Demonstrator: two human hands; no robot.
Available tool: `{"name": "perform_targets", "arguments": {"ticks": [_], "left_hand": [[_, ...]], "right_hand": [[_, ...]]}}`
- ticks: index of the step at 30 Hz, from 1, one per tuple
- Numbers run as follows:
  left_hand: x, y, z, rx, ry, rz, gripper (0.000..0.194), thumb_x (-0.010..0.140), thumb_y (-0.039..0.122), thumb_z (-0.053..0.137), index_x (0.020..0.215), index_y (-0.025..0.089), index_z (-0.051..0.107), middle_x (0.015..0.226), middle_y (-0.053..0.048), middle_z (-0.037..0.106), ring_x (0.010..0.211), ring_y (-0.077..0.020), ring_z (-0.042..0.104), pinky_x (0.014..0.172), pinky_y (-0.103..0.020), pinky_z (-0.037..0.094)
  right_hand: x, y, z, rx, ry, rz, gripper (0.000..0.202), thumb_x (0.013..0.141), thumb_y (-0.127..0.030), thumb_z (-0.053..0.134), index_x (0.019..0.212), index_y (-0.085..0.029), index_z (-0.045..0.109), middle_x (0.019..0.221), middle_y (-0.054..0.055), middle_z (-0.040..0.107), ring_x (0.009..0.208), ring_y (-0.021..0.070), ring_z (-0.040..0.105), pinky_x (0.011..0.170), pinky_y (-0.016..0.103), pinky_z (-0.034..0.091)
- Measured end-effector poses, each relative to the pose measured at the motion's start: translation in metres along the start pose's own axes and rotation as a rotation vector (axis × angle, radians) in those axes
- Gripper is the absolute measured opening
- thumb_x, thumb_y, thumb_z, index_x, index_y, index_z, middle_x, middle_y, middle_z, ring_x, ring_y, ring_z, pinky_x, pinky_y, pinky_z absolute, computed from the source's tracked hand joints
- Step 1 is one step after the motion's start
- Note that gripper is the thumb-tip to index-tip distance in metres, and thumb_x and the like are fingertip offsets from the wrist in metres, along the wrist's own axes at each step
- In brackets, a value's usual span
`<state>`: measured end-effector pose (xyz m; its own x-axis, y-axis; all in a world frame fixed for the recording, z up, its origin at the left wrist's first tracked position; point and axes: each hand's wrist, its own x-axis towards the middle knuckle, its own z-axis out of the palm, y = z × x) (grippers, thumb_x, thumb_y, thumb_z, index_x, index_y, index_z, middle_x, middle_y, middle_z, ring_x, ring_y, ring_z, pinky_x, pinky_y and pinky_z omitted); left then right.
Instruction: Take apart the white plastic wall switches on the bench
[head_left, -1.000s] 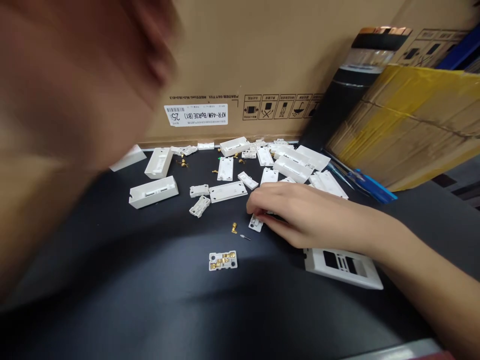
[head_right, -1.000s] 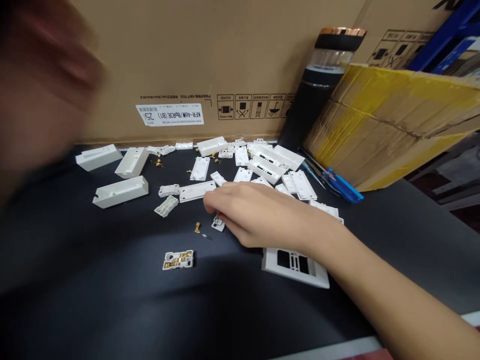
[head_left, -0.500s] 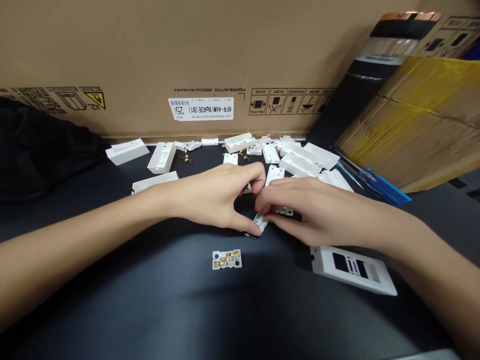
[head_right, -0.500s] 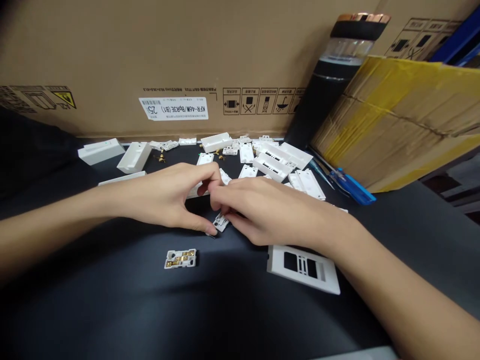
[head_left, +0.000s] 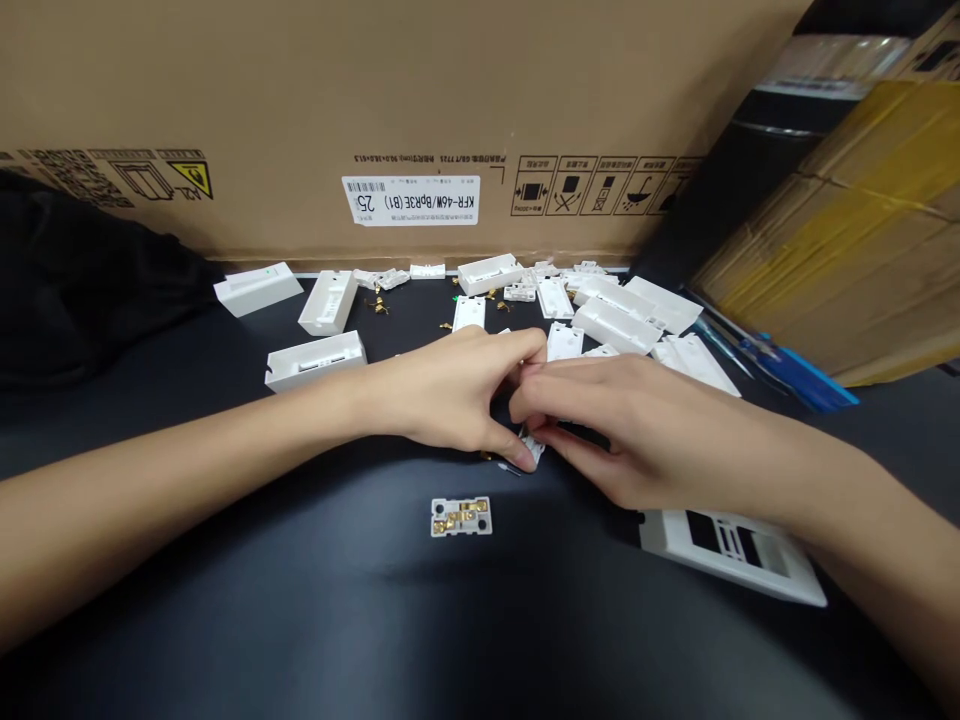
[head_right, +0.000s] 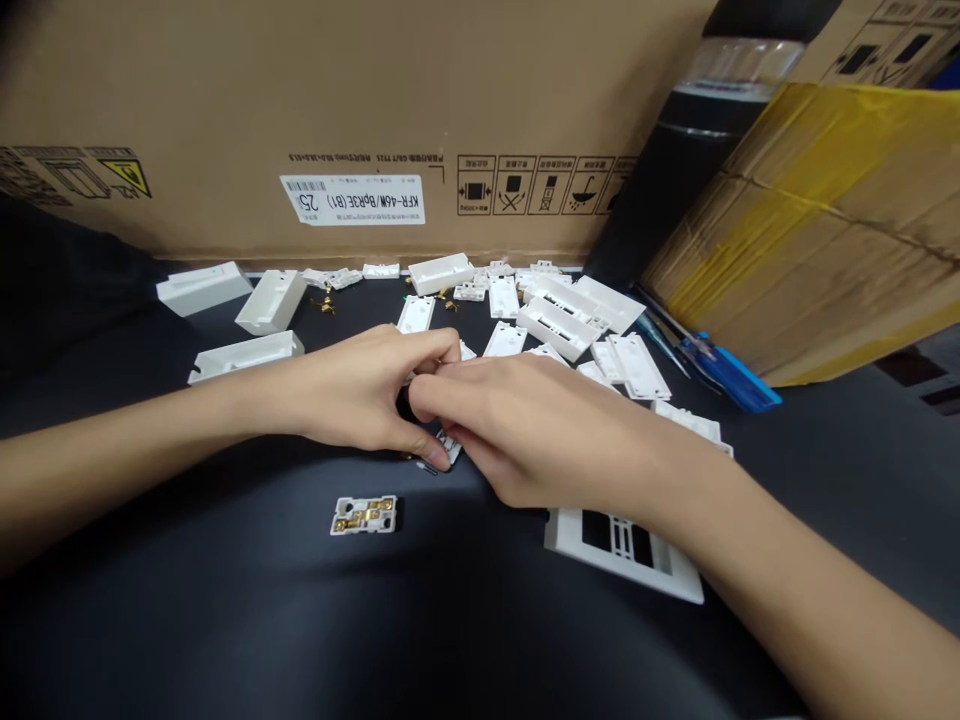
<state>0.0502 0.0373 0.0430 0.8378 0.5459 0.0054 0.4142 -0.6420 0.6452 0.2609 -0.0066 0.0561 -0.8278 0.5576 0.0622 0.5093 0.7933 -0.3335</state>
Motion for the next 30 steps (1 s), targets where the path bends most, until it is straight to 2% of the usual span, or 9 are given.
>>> {"name": "perform_targets", "arguments": {"ticks": [7,13,19,24,30], "left_hand": [[0.001,0.0,-0.001,0.037,0.015,-0.023,0.053,0.066,0.052,0.083,0.088,0.022,0.045,0.078,0.005,0.059,0.072,-0.0161,0.055,0.063,-0.026,0.032],[0.002,0.001,0.0,0.036,0.006,-0.056,0.055,0.064,0.05,0.086,0.085,0.021,0.044,0.075,0.006,0.054,0.065,-0.0127,0.048,0.062,-0.026,0.03],[0.002,-0.001,0.001,0.049,0.008,-0.058,0.058,0.064,0.054,0.085,0.083,0.022,0.041,0.073,0.006,0.052,0.065,-0.0131,0.047,0.061,-0.027,0.03],[0.002,0.0,0.001,0.07,0.015,-0.068,0.059,0.063,0.054,0.085,0.082,0.022,0.039,0.072,0.005,0.052,0.065,-0.0142,0.047,0.06,-0.027,0.029],[0.003,0.001,0.0,0.053,0.008,-0.062,0.047,0.067,0.039,0.079,0.08,0.023,0.037,0.069,0.006,0.051,0.063,-0.015,0.049,0.059,-0.028,0.029]], "right_hand": [[0.003,-0.01,0.004,0.002,0.002,0.062,0.019,0.085,-0.003,0.05,0.09,-0.021,0.055,0.088,0.002,0.063,0.074,0.0152,0.056,0.064,0.027,0.036],[-0.001,0.004,0.0,0.047,0.047,-0.029,0.016,0.093,-0.012,0.052,0.09,-0.019,0.067,0.092,0.004,0.068,0.078,0.0154,0.06,0.068,0.027,0.041],[-0.002,0.007,-0.001,-0.015,-0.009,-0.021,0.018,0.095,-0.017,0.051,0.092,-0.02,0.068,0.102,0.007,0.066,0.085,0.0183,0.06,0.072,0.03,0.042],[0.003,-0.01,0.005,-0.217,0.023,0.005,0.016,0.082,-0.006,0.051,0.078,-0.017,0.06,0.092,0.011,0.062,0.08,0.022,0.055,0.068,0.035,0.038],[0.005,-0.03,0.016,-0.391,0.093,0.038,0.019,0.071,-0.002,0.051,0.081,-0.013,0.063,0.088,0.014,0.064,0.083,0.027,0.057,0.073,0.04,0.04]]}}
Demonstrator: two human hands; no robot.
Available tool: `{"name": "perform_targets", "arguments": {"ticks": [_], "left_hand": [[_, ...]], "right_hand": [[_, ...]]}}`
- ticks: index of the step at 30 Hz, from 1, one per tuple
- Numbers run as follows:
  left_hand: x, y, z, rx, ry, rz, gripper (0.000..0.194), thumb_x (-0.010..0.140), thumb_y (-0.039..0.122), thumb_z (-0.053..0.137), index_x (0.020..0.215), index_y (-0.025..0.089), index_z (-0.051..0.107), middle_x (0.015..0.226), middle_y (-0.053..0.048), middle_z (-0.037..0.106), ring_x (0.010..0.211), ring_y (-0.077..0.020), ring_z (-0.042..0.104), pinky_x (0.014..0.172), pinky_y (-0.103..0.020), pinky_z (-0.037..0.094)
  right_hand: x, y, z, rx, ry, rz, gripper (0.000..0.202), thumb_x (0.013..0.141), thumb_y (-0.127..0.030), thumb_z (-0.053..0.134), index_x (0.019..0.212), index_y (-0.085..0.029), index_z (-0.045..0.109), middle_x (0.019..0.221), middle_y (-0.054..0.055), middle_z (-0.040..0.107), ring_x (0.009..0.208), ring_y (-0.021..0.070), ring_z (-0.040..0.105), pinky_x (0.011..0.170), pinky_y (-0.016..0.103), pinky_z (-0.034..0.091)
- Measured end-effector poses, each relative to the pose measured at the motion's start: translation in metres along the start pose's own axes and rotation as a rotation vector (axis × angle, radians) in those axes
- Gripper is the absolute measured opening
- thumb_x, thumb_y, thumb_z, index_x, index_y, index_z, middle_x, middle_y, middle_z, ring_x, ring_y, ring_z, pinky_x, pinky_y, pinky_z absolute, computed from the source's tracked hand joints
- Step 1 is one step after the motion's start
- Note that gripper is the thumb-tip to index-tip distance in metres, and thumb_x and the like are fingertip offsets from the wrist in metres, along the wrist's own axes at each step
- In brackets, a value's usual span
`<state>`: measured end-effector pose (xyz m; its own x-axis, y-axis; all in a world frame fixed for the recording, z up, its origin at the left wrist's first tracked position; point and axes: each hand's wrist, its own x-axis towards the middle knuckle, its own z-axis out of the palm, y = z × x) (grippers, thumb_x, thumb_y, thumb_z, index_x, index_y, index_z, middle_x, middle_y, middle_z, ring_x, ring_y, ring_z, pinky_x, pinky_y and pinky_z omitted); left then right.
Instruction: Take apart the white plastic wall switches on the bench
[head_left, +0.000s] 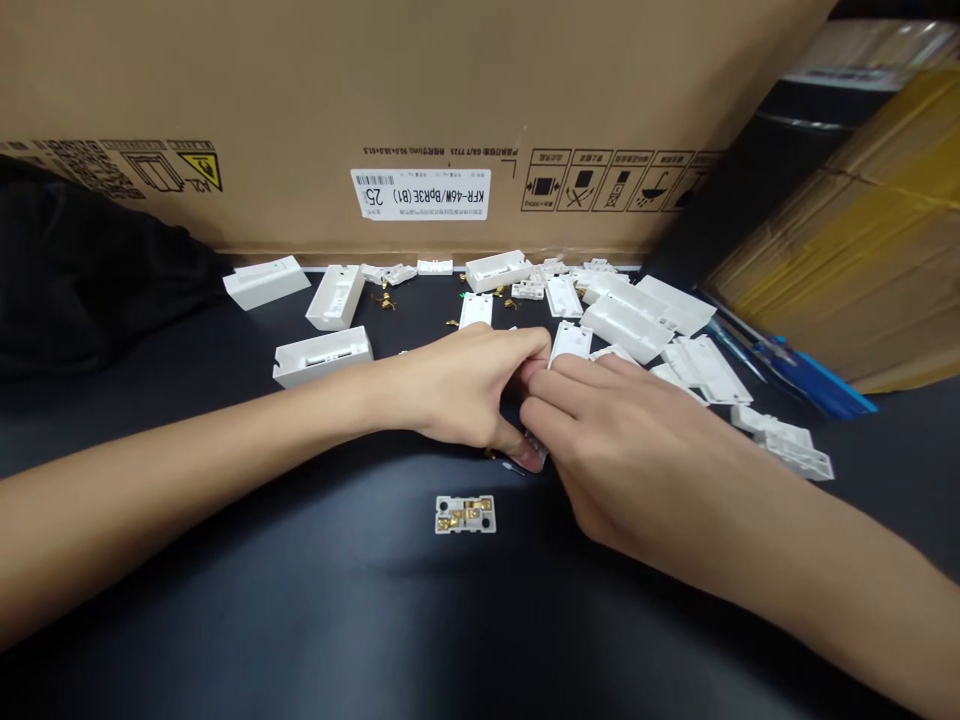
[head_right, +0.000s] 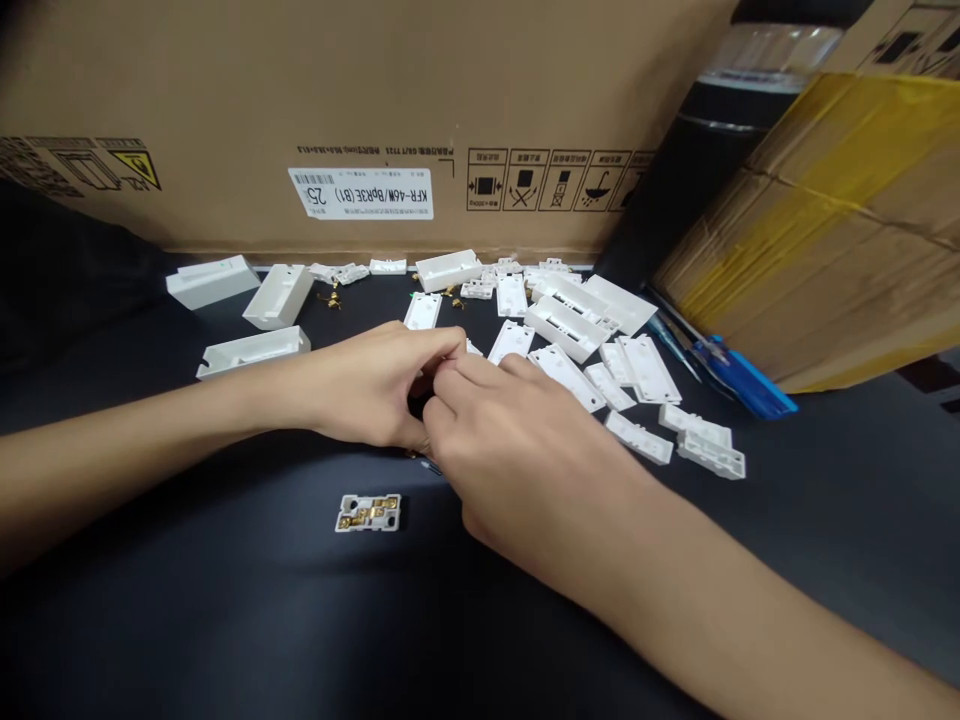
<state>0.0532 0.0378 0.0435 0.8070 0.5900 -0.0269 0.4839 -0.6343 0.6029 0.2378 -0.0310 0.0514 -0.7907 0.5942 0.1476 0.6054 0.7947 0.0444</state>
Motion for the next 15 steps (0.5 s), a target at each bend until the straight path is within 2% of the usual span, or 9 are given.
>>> {"name": "perform_targets", "arguments": {"ticks": [2,5,9,15], "left_hand": [[0.0,0.0,0.0,0.003,-0.004,-0.007,0.045,0.067,0.037,0.077,0.08,0.023,0.037,0.068,0.006,0.051,0.063,-0.015,0.049,0.058,-0.028,0.029],[0.0,0.001,-0.001,0.02,-0.007,-0.017,0.049,0.067,0.044,0.08,0.081,0.023,0.038,0.066,0.007,0.05,0.062,-0.0148,0.048,0.058,-0.028,0.028],[0.0,0.001,-0.001,0.017,-0.009,-0.022,0.057,0.064,0.058,0.081,0.083,0.022,0.042,0.068,0.006,0.053,0.063,-0.0146,0.048,0.059,-0.027,0.027],[0.0,-0.002,0.001,-0.027,-0.002,-0.011,0.055,0.063,0.053,0.085,0.084,0.022,0.043,0.074,0.005,0.059,0.068,-0.0155,0.052,0.061,-0.027,0.029]], "right_hand": [[0.0,0.0,0.001,-0.001,0.007,0.02,0.02,0.072,-0.001,0.052,0.084,-0.011,0.065,0.088,0.014,0.065,0.083,0.0274,0.058,0.073,0.04,0.041],[0.0,0.01,0.001,0.146,-0.023,0.062,0.017,0.081,-0.004,0.052,0.082,-0.014,0.065,0.091,0.011,0.065,0.081,0.0233,0.059,0.07,0.036,0.041],[-0.001,0.027,-0.002,0.408,-0.021,-0.029,0.018,0.09,-0.008,0.051,0.087,-0.019,0.065,0.096,0.005,0.066,0.082,0.0164,0.06,0.068,0.027,0.042],[-0.001,0.028,-0.003,0.423,-0.034,-0.006,0.017,0.086,-0.005,0.051,0.088,-0.021,0.055,0.079,0.0,0.06,0.066,0.0136,0.051,0.06,0.025,0.036]]}}
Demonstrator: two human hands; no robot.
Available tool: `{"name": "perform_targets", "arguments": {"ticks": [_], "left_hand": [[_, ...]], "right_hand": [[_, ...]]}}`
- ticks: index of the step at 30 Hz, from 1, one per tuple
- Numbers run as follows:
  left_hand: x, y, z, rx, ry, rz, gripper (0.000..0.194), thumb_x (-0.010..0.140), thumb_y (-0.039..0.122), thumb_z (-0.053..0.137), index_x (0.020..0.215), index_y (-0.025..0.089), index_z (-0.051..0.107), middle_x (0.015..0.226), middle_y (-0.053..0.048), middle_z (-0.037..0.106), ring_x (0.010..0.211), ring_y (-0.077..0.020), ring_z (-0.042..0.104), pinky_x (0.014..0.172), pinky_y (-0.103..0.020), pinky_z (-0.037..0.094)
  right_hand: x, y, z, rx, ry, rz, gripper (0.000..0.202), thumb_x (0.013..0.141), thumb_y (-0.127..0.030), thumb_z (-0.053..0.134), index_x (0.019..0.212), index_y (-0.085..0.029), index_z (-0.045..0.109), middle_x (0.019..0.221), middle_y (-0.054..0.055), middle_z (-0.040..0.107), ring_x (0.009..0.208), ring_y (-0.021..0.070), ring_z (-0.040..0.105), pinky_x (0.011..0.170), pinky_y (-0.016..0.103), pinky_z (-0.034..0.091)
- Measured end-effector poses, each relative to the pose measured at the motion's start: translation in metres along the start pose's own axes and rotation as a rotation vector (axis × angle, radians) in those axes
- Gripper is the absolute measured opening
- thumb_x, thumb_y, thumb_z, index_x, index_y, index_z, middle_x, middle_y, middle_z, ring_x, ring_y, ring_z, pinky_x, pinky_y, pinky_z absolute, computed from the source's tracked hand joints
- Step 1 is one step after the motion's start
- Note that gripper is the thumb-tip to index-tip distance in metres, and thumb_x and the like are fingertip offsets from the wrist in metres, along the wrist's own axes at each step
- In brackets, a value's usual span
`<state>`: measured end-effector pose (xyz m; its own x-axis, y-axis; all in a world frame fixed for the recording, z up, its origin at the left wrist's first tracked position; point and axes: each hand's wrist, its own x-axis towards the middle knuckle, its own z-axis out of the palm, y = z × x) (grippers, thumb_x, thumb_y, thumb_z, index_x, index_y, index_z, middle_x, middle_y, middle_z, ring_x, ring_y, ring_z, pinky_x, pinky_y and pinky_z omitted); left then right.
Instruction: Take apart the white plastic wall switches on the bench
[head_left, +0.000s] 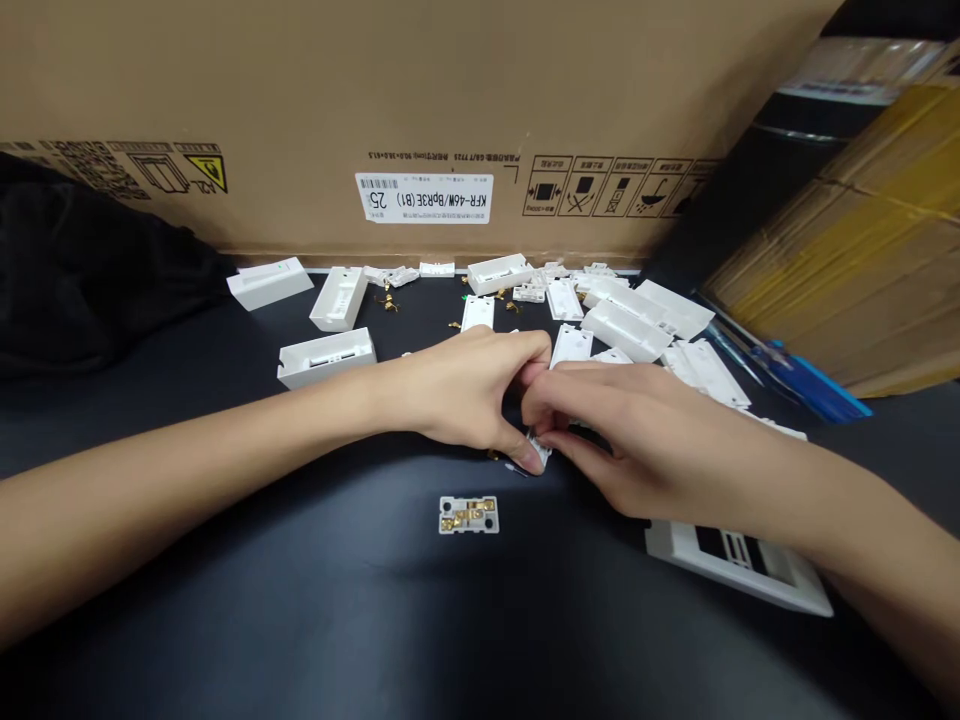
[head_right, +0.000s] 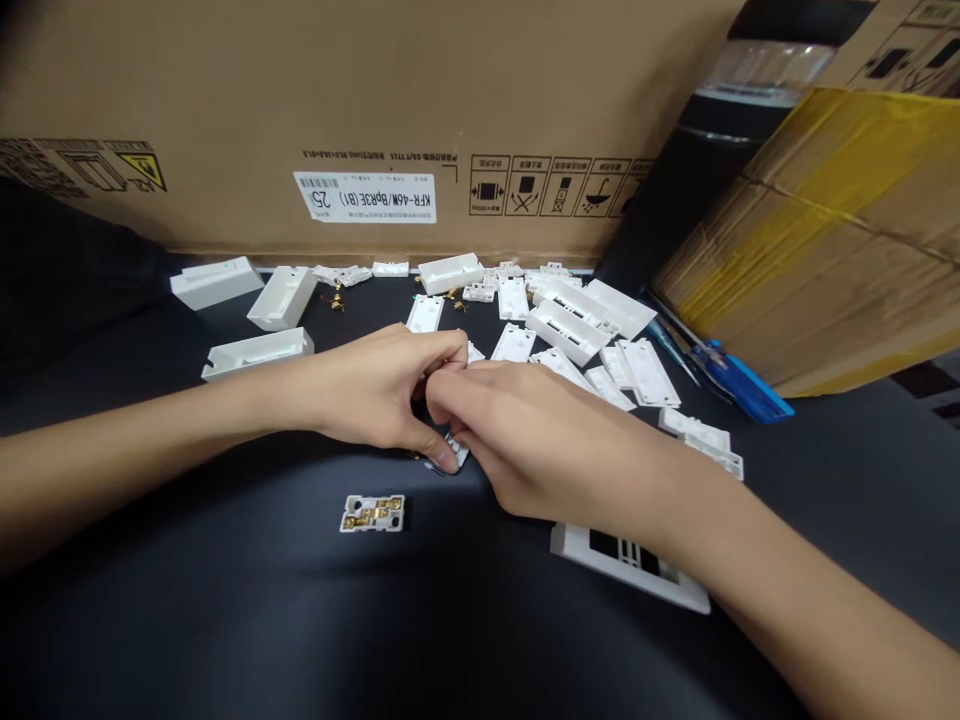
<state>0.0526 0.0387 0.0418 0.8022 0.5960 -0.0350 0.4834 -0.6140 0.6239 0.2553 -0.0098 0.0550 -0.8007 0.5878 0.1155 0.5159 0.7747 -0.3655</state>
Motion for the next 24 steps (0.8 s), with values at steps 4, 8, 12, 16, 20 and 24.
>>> {"name": "perform_targets", "arguments": {"ticks": [4,8,12,16,20,24], "left_hand": [[0.0,-0.001,0.0,-0.022,0.003,0.008,0.055,0.064,0.052,0.085,0.084,0.022,0.043,0.074,0.005,0.059,0.069,-0.0158,0.052,0.061,-0.027,0.029],[-0.001,-0.001,-0.001,-0.017,-0.007,-0.011,0.055,0.064,0.052,0.084,0.084,0.023,0.043,0.07,0.006,0.056,0.067,-0.0152,0.05,0.06,-0.026,0.028],[-0.002,0.001,-0.001,0.005,0.001,-0.036,0.057,0.063,0.053,0.085,0.085,0.023,0.042,0.068,0.007,0.054,0.063,-0.0142,0.048,0.06,-0.027,0.027],[-0.002,0.002,0.0,0.01,0.01,-0.035,0.057,0.062,0.052,0.086,0.084,0.022,0.043,0.073,0.005,0.056,0.066,-0.0144,0.049,0.06,-0.026,0.029],[-0.002,0.001,0.0,-0.02,0.008,-0.026,0.055,0.062,0.05,0.087,0.084,0.021,0.046,0.08,0.003,0.059,0.071,-0.0153,0.054,0.062,-0.026,0.032],[-0.001,-0.001,0.0,-0.03,0.012,-0.02,0.054,0.063,0.048,0.087,0.084,0.021,0.045,0.078,0.005,0.058,0.072,-0.0148,0.054,0.064,-0.026,0.031]], "right_hand": [[0.002,-0.004,0.003,0.01,-0.013,0.038,0.021,0.082,0.0,0.048,0.084,-0.021,0.053,0.079,0.0,0.06,0.067,0.0136,0.051,0.06,0.025,0.035],[0.003,-0.005,0.002,0.018,0.041,0.116,0.016,0.082,-0.005,0.052,0.08,-0.021,0.053,0.07,-0.003,0.058,0.059,0.0119,0.047,0.057,0.025,0.034],[-0.001,-0.003,-0.001,-0.009,0.031,0.062,0.013,0.086,-0.009,0.053,0.081,-0.021,0.056,0.071,-0.003,0.059,0.061,0.0122,0.049,0.058,0.025,0.034],[-0.003,-0.001,-0.003,-0.015,0.045,0.019,0.012,0.089,-0.01,0.053,0.088,-0.021,0.055,0.076,-0.002,0.061,0.062,0.0116,0.05,0.058,0.025,0.034],[-0.002,-0.001,0.0,0.0,0.031,0.039,0.021,0.085,-0.004,0.051,0.094,-0.022,0.048,0.076,-0.003,0.058,0.06,0.0112,0.049,0.055,0.024,0.032],[-0.001,-0.002,0.007,0.019,0.05,0.038,0.033,0.076,0.002,0.051,0.096,-0.023,0.044,0.078,-0.003,0.057,0.063,0.0122,0.049,0.057,0.025,0.031]]}}
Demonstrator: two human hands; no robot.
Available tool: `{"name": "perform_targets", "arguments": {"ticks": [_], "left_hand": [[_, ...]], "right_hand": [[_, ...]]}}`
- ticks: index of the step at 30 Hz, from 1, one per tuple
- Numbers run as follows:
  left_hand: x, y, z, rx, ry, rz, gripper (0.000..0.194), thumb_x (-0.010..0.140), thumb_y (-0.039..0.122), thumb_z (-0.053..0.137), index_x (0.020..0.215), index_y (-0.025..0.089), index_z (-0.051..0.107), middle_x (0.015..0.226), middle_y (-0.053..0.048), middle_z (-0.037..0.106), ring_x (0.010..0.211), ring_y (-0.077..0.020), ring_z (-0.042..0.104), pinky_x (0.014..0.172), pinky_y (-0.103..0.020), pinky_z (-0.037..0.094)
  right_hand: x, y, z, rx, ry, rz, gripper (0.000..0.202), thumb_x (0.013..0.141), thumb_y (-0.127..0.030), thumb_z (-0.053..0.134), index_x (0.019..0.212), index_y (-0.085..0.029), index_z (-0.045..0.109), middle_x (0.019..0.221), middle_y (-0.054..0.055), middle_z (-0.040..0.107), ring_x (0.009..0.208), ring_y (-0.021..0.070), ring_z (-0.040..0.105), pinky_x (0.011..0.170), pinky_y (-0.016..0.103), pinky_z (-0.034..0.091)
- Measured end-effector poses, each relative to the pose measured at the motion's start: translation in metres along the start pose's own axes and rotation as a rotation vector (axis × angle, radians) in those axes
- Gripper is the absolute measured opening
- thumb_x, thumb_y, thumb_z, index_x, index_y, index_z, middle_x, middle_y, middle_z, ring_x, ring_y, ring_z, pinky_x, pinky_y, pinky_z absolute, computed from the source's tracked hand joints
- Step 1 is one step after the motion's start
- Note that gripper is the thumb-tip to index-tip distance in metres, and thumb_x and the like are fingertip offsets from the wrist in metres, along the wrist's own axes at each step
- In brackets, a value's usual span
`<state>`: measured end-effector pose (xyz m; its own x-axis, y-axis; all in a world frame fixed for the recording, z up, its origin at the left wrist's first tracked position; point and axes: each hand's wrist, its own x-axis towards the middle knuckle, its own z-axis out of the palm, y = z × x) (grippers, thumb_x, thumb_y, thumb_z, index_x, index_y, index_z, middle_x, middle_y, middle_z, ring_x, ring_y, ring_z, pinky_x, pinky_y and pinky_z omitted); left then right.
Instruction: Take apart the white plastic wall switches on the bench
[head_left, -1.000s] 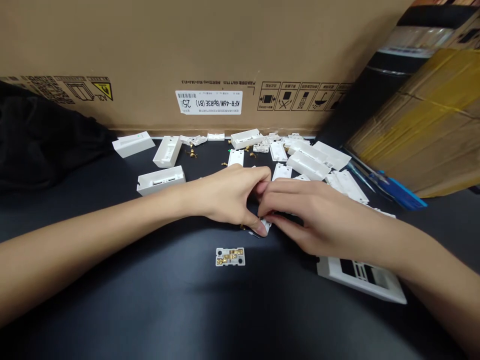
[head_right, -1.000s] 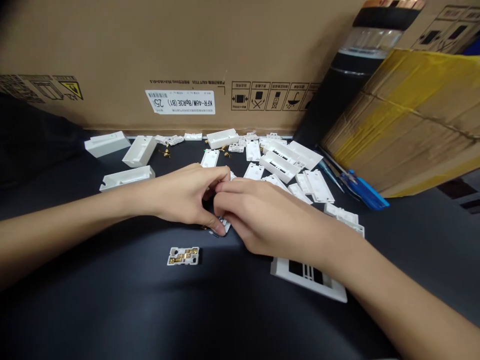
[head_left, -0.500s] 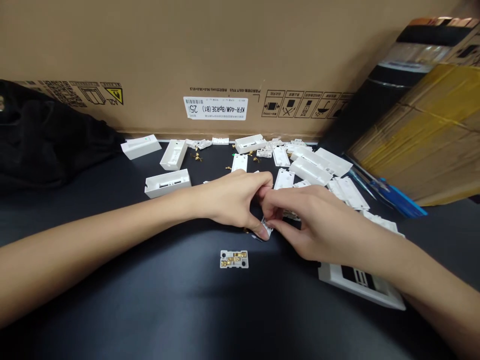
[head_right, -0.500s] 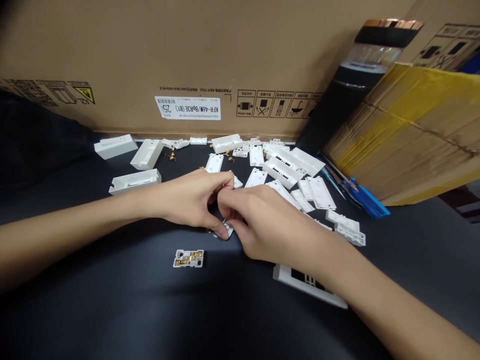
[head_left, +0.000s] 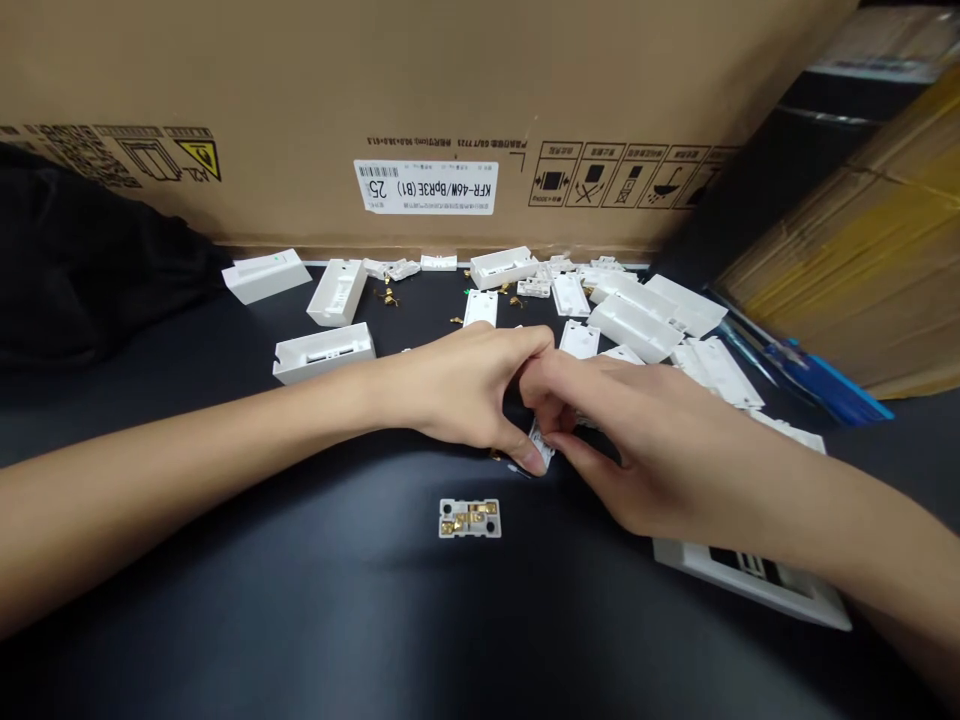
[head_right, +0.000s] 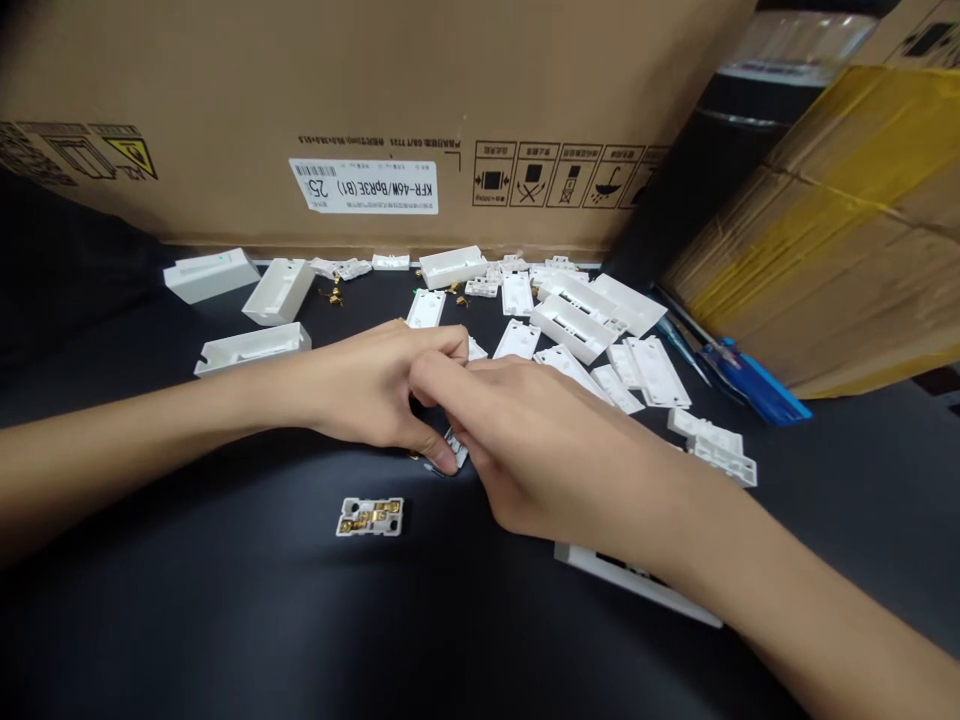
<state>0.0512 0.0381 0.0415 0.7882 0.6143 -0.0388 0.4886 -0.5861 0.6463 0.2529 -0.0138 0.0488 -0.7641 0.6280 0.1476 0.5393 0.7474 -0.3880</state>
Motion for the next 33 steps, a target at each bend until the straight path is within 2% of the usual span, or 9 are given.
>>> {"name": "perform_targets", "arguments": {"ticks": [4,9,11,14,17,21,24,27,33], "left_hand": [[0.0,-0.001,-0.001,-0.012,0.007,0.027,0.054,0.064,0.047,0.085,0.082,0.021,0.041,0.073,0.007,0.056,0.068,-0.0137,0.05,0.062,-0.026,0.029],[0.001,0.002,-0.002,-0.038,-0.023,0.03,0.051,0.064,0.043,0.083,0.082,0.022,0.04,0.069,0.008,0.052,0.063,-0.0123,0.046,0.058,-0.025,0.028],[0.0,0.004,-0.003,-0.023,-0.024,0.013,0.052,0.064,0.044,0.084,0.084,0.022,0.041,0.07,0.008,0.054,0.063,-0.0126,0.047,0.058,-0.025,0.029],[-0.001,0.007,-0.001,0.016,-0.008,0.018,0.053,0.064,0.047,0.085,0.087,0.021,0.045,0.074,0.006,0.058,0.067,-0.0142,0.052,0.058,-0.025,0.032],[-0.003,0.007,0.003,-0.022,0.025,0.077,0.047,0.066,0.038,0.084,0.088,0.021,0.047,0.081,0.004,0.062,0.072,-0.015,0.058,0.06,-0.024,0.036],[-0.004,0.006,0.003,-0.198,0.099,0.069,0.036,0.071,0.024,0.079,0.09,0.02,0.048,0.081,0.004,0.061,0.07,-0.0132,0.059,0.061,-0.023,0.042],[-0.005,0.008,-0.002,-0.456,0.13,0.019,0.036,0.074,0.026,0.08,0.092,0.02,0.049,0.08,0.005,0.059,0.067,-0.0103,0.058,0.061,-0.023,0.045],[-0.01,0.013,-0.005,-0.643,0.187,-0.013,0.038,0.074,0.027,0.084,0.095,0.019,0.053,0.084,0.004,0.059,0.067,-0.0078,0.057,0.064,-0.022,0.046],[-0.032,0.02,0.008,-0.886,0.269,-0.036,0.039,0.073,0.027,0.088,0.101,0.019,0.062,0.091,0.001,0.063,0.075,-0.0094,0.062,0.071,-0.024,0.053]], "right_hand": [[0.002,-0.004,0.005,0.015,-0.025,-0.019,0.037,0.069,0.007,0.047,0.09,-0.023,0.043,0.08,-0.002,0.053,0.069,0.0132,0.047,0.062,0.027,0.032],[0.005,-0.016,0.0,-0.04,-0.106,0.027,0.041,0.064,0.01,0.046,0.09,-0.02,0.051,0.082,0.0,0.055,0.07,0.0139,0.047,0.062,0.028,0.03],[0.005,-0.018,-0.003,-0.045,-0.12,0.047,0.036,0.067,0.008,0.047,0.088,-0.02,0.053,0.082,0.0,0.057,0.07,0.0138,0.049,0.062,0.028,0.031],[0.003,-0.016,-0.009,-0.026,-0.109,0.052,0.022,0.08,0.001,0.05,0.085,-0.02,0.054,0.081,0.0,0.058,0.069,0.0131,0.051,0.062,0.027,0.033],[0.001,-0.012,-0.016,-0.039,-0.103,0.048,0.016,0.085,-0.005,0.052,0.087,-0.02,0.058,0.079,-0.001,0.059,0.067,0.0128,0.051,0.06,0.027,0.034],[-0.002,-0.007,-0.024,-0.032,0.024,-0.065,0.018,0.086,-0.004,0.053,0.091,-0.017,0.064,0.088,0.002,0.064,0.076,0.0141,0.056,0.068,0.028,0.041],[-0.004,-0.003,-0.03,0.021,0.179,-0.166,0.021,0.087,-0.005,0.056,0.103,-0.015,0.066,0.101,0.006,0.065,0.091,0.0167,0.059,0.079,0.03,0.045],[-0.004,-0.003,-0.035,0.047,0.3,-0.203,0.018,0.09,-0.008,0.059,0.104,-0.014,0.068,0.102,0.009,0.063,0.092,0.0173,0.06,0.081,0.031,0.048],[-0.003,-0.012,-0.036,0.109,0.348,-0.254,0.014,0.093,-0.011,0.06,0.101,-0.014,0.07,0.097,0.008,0.065,0.088,0.0156,0.061,0.078,0.03,0.05]]}}
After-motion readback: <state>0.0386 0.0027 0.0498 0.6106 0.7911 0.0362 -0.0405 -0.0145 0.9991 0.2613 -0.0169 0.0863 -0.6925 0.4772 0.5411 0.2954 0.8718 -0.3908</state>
